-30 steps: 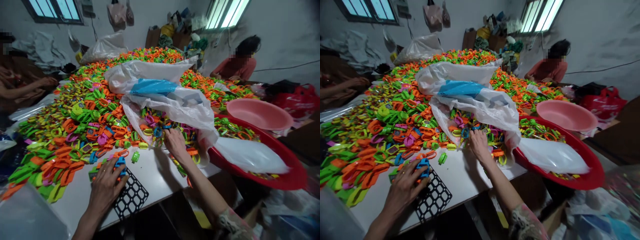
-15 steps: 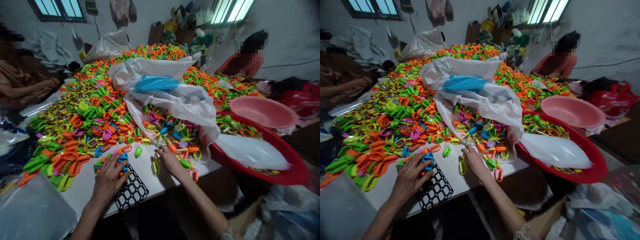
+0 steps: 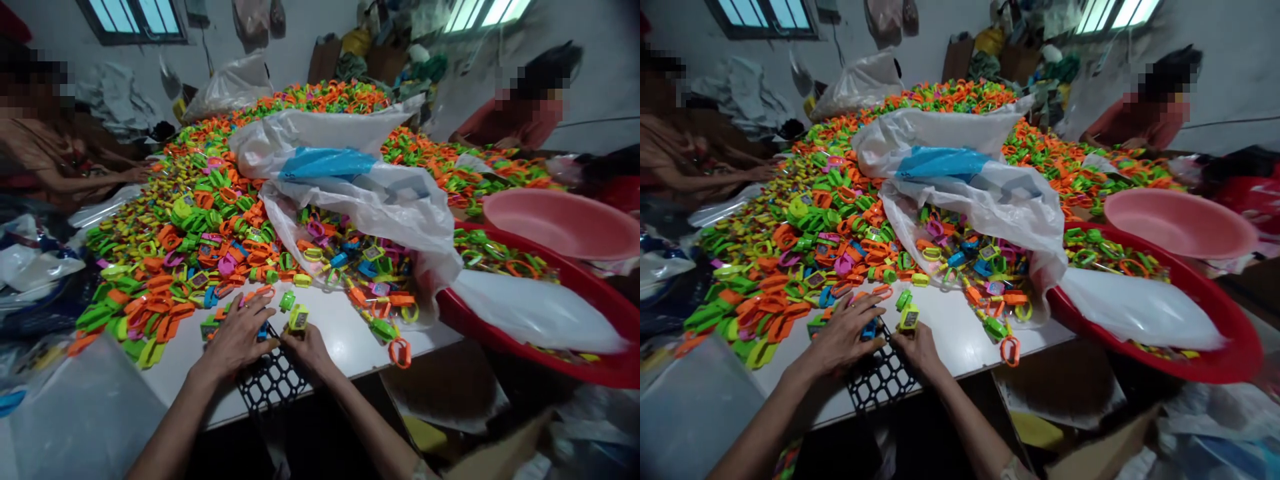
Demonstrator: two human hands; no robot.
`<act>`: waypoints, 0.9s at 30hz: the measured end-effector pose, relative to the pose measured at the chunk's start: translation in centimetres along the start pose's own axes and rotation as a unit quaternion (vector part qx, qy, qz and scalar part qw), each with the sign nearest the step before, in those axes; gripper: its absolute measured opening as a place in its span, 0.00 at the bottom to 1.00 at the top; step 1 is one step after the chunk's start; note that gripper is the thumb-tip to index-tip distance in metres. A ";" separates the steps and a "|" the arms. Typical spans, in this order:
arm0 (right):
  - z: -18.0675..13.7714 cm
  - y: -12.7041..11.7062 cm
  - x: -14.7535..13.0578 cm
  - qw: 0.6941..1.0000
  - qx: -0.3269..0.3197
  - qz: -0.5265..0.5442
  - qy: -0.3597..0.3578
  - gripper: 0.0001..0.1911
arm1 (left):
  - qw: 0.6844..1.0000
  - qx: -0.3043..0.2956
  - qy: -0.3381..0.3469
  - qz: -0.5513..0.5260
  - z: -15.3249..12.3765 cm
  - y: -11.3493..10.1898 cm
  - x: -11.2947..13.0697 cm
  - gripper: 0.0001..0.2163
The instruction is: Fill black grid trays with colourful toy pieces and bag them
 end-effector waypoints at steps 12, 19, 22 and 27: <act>0.6 2.8 0.0 0.912 -0.068 -0.378 -0.142 0.12 | 1.000 0.012 0.017 -0.006 -0.1 0.2 -0.1 0.27; 2.0 2.0 -1.1 0.888 -0.161 -0.395 -0.172 0.10 | 0.999 0.042 0.007 -0.001 0.0 0.1 -0.9 0.14; 3.8 -2.4 -3.8 0.877 -0.207 -0.404 -0.156 0.08 | 0.999 0.040 0.000 -0.019 -0.3 0.0 -0.7 0.11; 10.6 -8.7 -9.4 0.768 0.027 -0.639 -0.044 0.13 | 0.999 0.029 -0.018 -0.024 0.0 0.1 -0.5 0.11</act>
Point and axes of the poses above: each hand's wrist, its own z-axis towards the middle knuckle, its own y-axis out of the palm, x = y × z, the point moved 3 cm from there along z, towards the middle knuckle, and after that the axes turned 1 degree about -y, right-handed, at the moved point
